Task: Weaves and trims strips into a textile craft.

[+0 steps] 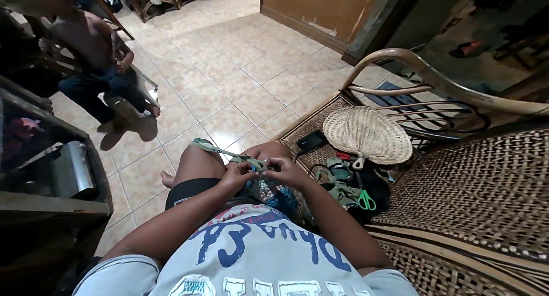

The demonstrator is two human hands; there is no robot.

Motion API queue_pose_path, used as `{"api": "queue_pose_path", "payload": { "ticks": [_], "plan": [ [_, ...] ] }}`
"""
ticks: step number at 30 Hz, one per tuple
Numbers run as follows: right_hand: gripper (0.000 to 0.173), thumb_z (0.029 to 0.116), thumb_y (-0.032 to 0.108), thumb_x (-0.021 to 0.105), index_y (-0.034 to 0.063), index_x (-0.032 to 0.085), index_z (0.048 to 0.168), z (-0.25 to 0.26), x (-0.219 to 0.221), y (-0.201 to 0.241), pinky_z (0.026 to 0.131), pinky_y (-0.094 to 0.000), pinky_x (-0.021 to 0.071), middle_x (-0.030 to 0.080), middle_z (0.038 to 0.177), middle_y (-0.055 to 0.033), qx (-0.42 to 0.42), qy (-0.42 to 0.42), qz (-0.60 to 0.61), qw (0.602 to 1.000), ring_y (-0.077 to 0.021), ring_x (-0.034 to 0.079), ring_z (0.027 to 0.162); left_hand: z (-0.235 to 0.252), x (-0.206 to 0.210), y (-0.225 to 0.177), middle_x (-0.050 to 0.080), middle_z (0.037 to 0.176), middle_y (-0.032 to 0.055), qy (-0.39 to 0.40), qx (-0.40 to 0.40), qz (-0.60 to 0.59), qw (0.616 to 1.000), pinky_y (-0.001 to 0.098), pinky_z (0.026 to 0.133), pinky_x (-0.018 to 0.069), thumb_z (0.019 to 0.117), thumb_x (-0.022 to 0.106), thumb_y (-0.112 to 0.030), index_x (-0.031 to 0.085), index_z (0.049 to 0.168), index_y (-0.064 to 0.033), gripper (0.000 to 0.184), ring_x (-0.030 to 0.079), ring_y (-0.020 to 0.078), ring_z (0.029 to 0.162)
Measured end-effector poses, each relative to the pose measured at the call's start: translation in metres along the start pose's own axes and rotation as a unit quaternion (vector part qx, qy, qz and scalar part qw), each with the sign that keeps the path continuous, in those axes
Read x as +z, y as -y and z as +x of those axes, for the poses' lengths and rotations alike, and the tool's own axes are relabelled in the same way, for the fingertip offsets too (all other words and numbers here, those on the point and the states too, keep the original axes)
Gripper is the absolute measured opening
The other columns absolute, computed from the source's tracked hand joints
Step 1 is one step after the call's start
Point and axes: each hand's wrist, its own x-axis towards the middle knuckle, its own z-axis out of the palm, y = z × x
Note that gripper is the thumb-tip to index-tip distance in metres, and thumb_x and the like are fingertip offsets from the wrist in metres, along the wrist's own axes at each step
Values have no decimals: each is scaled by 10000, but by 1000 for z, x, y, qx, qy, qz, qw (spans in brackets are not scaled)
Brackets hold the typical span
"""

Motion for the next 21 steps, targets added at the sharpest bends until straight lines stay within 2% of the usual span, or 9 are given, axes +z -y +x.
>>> {"api": "queue_pose_path", "payload": {
  "ticks": [4, 11, 13, 16, 18, 21],
  "plan": [
    [119, 934, 76, 702, -32, 679, 981, 1, -6, -4, 782, -235, 513, 640, 937, -58, -39, 26, -43, 998, -55, 592, 835, -1, 5, -1, 663, 907, 27, -13, 8, -18, 1000, 241, 763, 548, 946, 662, 1, 612, 1075, 23, 140, 635, 52, 789],
    [90, 917, 65, 703, -19, 678, 938, 1, -6, -6, 804, -248, 511, 631, 951, -60, -35, 25, -31, 999, -68, 592, 871, 0, 6, 3, 675, 962, 50, -12, 20, -33, 999, 248, 802, 556, 943, 660, 17, 605, 1114, 41, 182, 649, 64, 826],
    [106, 917, 71, 714, -23, 684, 956, 0, -5, -6, 816, -242, 515, 640, 961, -61, -41, 17, -32, 998, -63, 598, 880, 0, 4, 0, 684, 985, 52, 9, 15, -9, 1000, 259, 821, 562, 932, 686, 1, 592, 1157, 38, 246, 661, 69, 855],
    [168, 932, 88, 720, -27, 689, 1051, -1, -6, -5, 841, -253, 534, 684, 994, -76, -45, 13, -52, 998, -61, 630, 893, 2, 2, 1, 696, 975, 58, 13, 19, 26, 999, 275, 827, 562, 910, 717, -21, 585, 1171, 36, 298, 667, 77, 855],
    [200, 957, 102, 692, -27, 692, 1110, 0, -9, -7, 892, -314, 539, 700, 1045, -110, -44, 24, -85, 995, -116, 653, 948, 2, 4, 3, 688, 923, 55, -13, 22, 30, 999, 282, 804, 558, 892, 731, -13, 561, 1163, 38, 324, 658, 81, 816],
    [203, 987, 130, 655, -28, 706, 1105, 1, -11, -8, 935, -378, 530, 703, 1080, -145, -46, 30, -136, 989, -185, 662, 1005, 2, 6, 5, 657, 867, 50, -45, 23, 28, 998, 300, 785, 563, 879, 755, -9, 461, 1164, 10, 409, 654, 98, 780]
  ]
}}
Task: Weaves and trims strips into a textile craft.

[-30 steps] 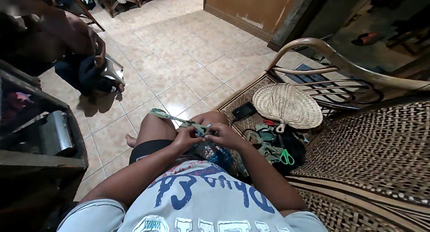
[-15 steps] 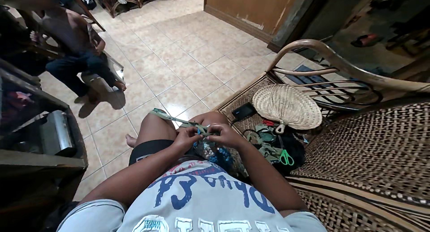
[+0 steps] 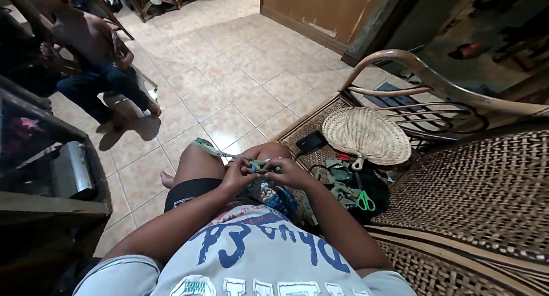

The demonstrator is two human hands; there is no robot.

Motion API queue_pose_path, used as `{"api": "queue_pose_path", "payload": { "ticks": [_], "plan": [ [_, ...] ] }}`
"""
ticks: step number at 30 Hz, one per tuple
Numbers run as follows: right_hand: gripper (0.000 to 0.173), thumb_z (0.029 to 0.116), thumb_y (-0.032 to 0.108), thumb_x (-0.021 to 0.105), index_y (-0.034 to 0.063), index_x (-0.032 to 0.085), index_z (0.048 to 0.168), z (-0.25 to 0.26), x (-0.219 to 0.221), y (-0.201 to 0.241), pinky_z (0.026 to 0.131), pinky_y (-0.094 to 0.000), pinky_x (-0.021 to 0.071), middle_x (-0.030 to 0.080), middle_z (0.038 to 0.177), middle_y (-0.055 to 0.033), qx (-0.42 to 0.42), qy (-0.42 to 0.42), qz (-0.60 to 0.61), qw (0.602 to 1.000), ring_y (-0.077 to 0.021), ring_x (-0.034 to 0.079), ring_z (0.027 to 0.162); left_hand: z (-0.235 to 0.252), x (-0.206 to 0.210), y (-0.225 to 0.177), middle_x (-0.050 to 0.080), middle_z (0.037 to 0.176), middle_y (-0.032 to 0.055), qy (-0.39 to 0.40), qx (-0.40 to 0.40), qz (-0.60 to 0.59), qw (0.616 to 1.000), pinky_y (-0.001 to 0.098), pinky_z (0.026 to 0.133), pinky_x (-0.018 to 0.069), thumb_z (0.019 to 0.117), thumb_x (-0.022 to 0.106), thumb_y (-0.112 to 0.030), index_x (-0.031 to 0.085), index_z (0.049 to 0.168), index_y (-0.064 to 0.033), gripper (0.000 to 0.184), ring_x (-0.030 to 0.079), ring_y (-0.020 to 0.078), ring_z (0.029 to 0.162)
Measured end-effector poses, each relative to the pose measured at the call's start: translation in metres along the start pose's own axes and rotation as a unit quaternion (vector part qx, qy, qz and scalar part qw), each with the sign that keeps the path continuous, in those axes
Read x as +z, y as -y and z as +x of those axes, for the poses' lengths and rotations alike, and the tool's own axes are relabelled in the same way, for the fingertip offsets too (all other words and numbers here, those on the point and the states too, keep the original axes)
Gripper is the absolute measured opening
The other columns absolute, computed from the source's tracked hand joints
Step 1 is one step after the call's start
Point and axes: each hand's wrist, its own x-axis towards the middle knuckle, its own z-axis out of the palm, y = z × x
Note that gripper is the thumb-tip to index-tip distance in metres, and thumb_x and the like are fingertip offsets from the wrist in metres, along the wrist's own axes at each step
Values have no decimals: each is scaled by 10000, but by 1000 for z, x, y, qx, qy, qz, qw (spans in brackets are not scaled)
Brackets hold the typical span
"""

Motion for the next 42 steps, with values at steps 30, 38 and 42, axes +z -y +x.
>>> {"api": "queue_pose_path", "payload": {
  "ticks": [30, 38, 42],
  "plan": [
    [182, 935, 100, 649, -44, 719, 1022, -7, 11, 7, 938, -484, 522, 705, 1006, -192, -78, -49, -133, 987, -322, 671, 1021, 1, -5, -6, 677, 1053, 120, 95, 73, 189, 975, 304, 857, 529, 1004, 591, -112, 657, 1175, 24, 228, 633, 103, 898],
    [176, 930, 110, 645, -25, 716, 1019, -5, 19, 5, 848, -424, 543, 693, 1000, -161, -30, -101, -58, 993, -252, 663, 930, 1, -7, -10, 678, 1029, 111, 120, 88, 194, 970, 292, 863, 527, 981, 653, -145, 677, 1130, 26, 228, 627, 90, 902],
    [158, 927, 93, 663, -30, 710, 1015, -6, 12, 5, 845, -398, 539, 689, 984, -156, -32, -71, -46, 996, -229, 655, 915, 2, -1, -11, 685, 1038, 136, 113, 95, 215, 965, 320, 886, 530, 957, 702, -165, 681, 1120, 38, 261, 641, 130, 925]
  ]
}}
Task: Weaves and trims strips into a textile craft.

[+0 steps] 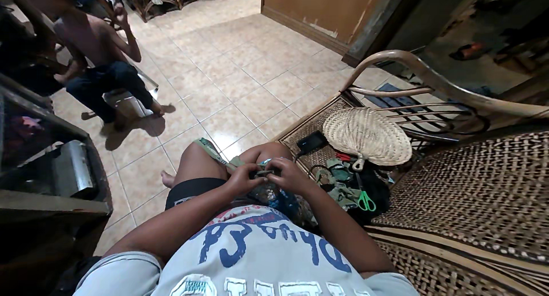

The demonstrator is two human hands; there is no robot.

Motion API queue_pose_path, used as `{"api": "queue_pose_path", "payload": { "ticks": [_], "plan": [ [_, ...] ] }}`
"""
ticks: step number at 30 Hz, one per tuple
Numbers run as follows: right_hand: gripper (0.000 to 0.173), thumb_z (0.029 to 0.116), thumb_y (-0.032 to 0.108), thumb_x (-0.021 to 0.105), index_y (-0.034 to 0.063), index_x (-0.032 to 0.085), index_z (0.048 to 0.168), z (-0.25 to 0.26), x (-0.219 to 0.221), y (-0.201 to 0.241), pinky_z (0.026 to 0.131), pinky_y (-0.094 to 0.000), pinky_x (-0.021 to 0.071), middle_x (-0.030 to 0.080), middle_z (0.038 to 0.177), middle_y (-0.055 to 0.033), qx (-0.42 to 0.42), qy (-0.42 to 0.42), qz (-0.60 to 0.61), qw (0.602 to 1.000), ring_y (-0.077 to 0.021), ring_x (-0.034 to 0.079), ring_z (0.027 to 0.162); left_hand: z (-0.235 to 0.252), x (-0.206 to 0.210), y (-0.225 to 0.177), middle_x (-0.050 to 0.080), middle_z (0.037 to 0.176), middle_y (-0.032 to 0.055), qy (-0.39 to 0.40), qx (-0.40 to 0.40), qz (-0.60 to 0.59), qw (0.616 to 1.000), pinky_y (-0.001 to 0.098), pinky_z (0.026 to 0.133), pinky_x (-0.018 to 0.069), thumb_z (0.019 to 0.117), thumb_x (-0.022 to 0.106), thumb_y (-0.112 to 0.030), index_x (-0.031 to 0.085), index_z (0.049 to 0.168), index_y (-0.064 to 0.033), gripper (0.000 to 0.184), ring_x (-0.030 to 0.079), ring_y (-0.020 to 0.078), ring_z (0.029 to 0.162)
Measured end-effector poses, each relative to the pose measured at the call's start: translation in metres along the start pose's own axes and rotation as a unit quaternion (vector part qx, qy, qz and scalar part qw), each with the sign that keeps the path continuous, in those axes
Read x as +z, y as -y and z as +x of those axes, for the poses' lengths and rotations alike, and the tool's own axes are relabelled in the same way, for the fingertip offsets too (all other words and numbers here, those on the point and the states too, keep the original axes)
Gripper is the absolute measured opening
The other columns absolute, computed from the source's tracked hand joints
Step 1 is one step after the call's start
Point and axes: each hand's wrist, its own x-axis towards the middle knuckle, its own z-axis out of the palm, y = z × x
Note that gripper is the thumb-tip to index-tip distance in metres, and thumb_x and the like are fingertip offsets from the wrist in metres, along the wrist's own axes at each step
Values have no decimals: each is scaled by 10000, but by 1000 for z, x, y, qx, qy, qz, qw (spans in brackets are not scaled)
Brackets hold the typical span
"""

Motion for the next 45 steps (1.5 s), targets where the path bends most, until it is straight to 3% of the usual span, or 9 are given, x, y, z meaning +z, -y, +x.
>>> {"api": "queue_pose_path", "payload": {
  "ticks": [6, 9, 12, 15, 20, 25, 30, 40, 45],
  "plan": [
    [143, 916, -28, 645, -56, 721, 1034, 1, -9, 3, 941, -400, 558, 688, 1117, -200, -12, -11, -5, 1000, -264, 681, 1025, 1, 3, -2, 679, 1050, 157, 4, -6, 8, 1000, 317, 866, 526, 984, 652, -142, 681, 1123, 51, 240, 634, 140, 905],
    [148, 894, 18, 711, 29, 770, 1029, 3, -6, 4, 967, -525, 529, 661, 1187, -228, 1, -62, -109, 992, -365, 650, 1102, 0, 4, -1, 682, 1051, 144, 7, -11, -22, 1000, 298, 874, 531, 990, 645, -140, 678, 1128, 49, 236, 640, 114, 908],
    [159, 921, 108, 716, 77, 787, 1060, 5, 0, 2, 914, -604, 520, 668, 1109, -255, 16, -115, -207, 971, -446, 634, 1089, 0, 5, 0, 675, 1012, 110, 7, -24, -37, 999, 282, 845, 523, 991, 641, -141, 678, 1118, 35, 220, 620, 88, 871],
    [175, 955, 69, 639, 10, 759, 1068, 6, 9, -1, 912, -554, 544, 711, 1042, -209, 10, -141, -171, 975, -384, 684, 1026, 0, 4, 0, 671, 1008, 100, 8, -28, -39, 999, 273, 840, 519, 995, 640, -145, 674, 1124, 33, 223, 614, 78, 865],
    [194, 985, 80, 598, -13, 716, 1109, 1, 12, 6, 883, -406, 560, 725, 1012, -146, 76, -108, 80, 988, -205, 696, 917, -2, 6, 6, 672, 1105, 131, -17, -23, -56, 998, 289, 905, 526, 993, 637, -131, 667, 1171, 39, 248, 640, 102, 961],
    [220, 915, 104, 734, -13, 723, 1101, -4, 12, -1, 956, -388, 550, 727, 1080, -141, 64, -70, 71, 993, -205, 697, 1008, -5, 9, 10, 678, 1041, 123, -65, -5, -44, 997, 282, 861, 532, 976, 641, -107, 672, 1131, 37, 214, 640, 103, 906],
    [208, 863, 54, 731, -6, 722, 1062, -7, 15, 2, 919, -407, 555, 727, 1039, -127, 39, -80, 56, 994, -204, 693, 979, -8, 12, 7, 694, 1025, 135, -107, 29, 4, 994, 310, 874, 541, 956, 638, -114, 697, 1091, 30, 205, 659, 128, 926],
    [246, 781, 45, 765, -35, 674, 994, -7, 31, 2, 876, -442, 544, 690, 976, -161, 41, -120, 52, 991, -258, 668, 950, -5, 6, -4, 689, 1087, 165, -53, -25, 76, 995, 403, 933, 525, 979, 593, -112, 693, 1141, 13, 228, 662, 217, 993],
    [358, 803, 31, 753, -51, 624, 1127, -9, 23, 4, 896, -387, 548, 683, 1050, -167, 73, -133, 104, 983, -216, 666, 989, -5, 1, 9, 661, 1109, 112, -21, -35, -129, 991, 301, 926, 528, 978, 626, -64, 660, 1148, 45, 205, 634, 113, 997]
  ]
}}
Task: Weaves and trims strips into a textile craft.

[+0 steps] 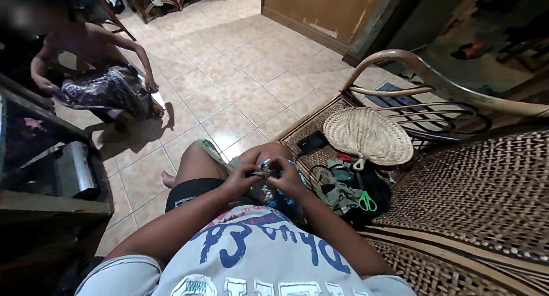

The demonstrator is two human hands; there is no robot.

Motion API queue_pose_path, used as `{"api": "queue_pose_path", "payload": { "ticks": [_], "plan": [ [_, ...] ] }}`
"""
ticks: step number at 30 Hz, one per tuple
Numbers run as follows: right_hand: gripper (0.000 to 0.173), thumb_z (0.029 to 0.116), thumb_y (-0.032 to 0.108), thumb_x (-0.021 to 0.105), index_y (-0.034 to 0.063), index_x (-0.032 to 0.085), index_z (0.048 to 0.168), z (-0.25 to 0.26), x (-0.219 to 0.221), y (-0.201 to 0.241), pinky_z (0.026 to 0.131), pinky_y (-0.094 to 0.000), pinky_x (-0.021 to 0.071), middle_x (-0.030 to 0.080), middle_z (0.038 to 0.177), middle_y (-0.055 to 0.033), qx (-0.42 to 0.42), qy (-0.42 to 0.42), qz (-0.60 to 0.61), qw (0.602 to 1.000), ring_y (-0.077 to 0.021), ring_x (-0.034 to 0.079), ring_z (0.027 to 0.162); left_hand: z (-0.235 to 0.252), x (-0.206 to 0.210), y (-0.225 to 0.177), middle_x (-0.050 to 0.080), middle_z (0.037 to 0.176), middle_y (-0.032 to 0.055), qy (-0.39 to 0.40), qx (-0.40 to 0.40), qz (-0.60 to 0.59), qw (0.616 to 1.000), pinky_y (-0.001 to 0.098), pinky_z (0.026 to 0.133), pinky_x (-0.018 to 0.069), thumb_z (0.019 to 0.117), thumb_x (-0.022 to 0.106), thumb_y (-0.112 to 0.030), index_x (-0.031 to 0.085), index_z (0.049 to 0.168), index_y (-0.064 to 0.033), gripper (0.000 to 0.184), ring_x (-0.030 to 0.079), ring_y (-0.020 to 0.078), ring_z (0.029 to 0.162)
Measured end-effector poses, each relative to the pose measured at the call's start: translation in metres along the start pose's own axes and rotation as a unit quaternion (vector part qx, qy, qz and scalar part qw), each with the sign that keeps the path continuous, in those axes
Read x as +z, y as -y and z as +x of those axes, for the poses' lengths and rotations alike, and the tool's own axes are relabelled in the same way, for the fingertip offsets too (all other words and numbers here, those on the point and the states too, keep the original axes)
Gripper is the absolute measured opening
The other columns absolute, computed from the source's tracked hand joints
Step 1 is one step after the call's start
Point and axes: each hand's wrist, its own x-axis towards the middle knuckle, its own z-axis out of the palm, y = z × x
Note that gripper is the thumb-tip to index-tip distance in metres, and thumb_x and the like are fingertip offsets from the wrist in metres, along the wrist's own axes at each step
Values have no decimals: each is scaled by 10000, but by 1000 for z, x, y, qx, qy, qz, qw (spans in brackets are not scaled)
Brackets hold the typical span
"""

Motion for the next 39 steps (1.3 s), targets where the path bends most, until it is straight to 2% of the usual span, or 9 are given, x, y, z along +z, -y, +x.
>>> {"api": "queue_pose_path", "payload": {
  "ticks": [5, 12, 17, 23, 25, 28, 31, 35, 39],
  "plan": [
    [173, 854, 102, 734, -40, 695, 946, -1, 0, -8, 870, -387, 540, 686, 952, -148, -18, 1, -29, 999, -214, 656, 926, -1, -2, 7, 693, 1014, 51, 36, -97, -222, 969, 344, 873, 571, 1003, 577, -41, 635, 1142, 17, 162, 678, 124, 918],
    [239, 984, 172, 616, -24, 733, 1053, -6, 3, 0, 991, -460, 514, 730, 1063, -171, -53, 27, -131, 990, -301, 680, 1068, 0, 4, 8, 695, 1001, 77, -17, -123, -229, 966, 346, 854, 576, 1024, 576, -72, 637, 1157, 35, 181, 682, 137, 890],
    [159, 909, 120, 659, -15, 729, 862, -12, 23, 3, 819, -494, 573, 729, 859, -152, -128, -103, -265, 950, -344, 714, 878, -1, 9, 8, 700, 977, 58, -39, -99, -175, 979, 313, 855, 564, 994, 633, -73, 681, 1075, 23, 134, 672, 105, 893],
    [126, 877, 89, 653, -11, 692, 813, -11, 39, -8, 729, -486, 588, 702, 809, -164, -188, -165, -331, 910, -354, 714, 827, -2, 9, 8, 699, 956, 60, -51, -88, -135, 986, 298, 840, 563, 986, 649, -79, 695, 1050, 23, 129, 668, 92, 870],
    [137, 882, 93, 649, -29, 689, 834, -11, 37, -6, 749, -505, 588, 703, 839, -183, -169, -132, -314, 925, -376, 713, 857, -1, 8, 9, 695, 973, 64, -48, -72, -88, 992, 287, 849, 551, 988, 649, -98, 694, 1064, 26, 152, 657, 84, 882],
    [208, 935, 117, 619, -77, 692, 947, -8, 14, 12, 904, -512, 529, 703, 949, -222, -60, 11, -230, 971, -389, 678, 979, 1, 8, 8, 684, 1014, 101, -43, -54, -13, 998, 295, 860, 542, 1015, 608, -126, 664, 1123, 41, 207, 649, 95, 896],
    [225, 960, 125, 588, -78, 672, 1007, -7, -16, 22, 907, -477, 504, 669, 979, -213, -2, 153, -153, 976, -324, 643, 974, 2, 8, 10, 652, 1040, 123, -50, -83, -28, 995, 318, 867, 527, 1049, 552, -133, 627, 1149, 45, 217, 629, 122, 916],
    [191, 946, 86, 577, -88, 648, 978, -7, -46, 15, 859, -391, 498, 644, 944, -189, -95, 307, -92, 943, -228, 609, 914, 1, 8, 12, 635, 1123, 144, -38, -90, -41, 994, 329, 915, 515, 1065, 510, -124, 599, 1200, 54, 241, 620, 138, 992],
    [209, 934, 105, 577, -80, 665, 976, -5, -50, 10, 885, -363, 499, 656, 975, -182, -113, 283, -83, 949, -205, 616, 948, -1, 4, 7, 636, 1197, 165, -13, -34, 7, 999, 348, 935, 520, 1044, 542, -129, 475, 1376, 27, 374, 637, 155, 1028]
  ]
}}
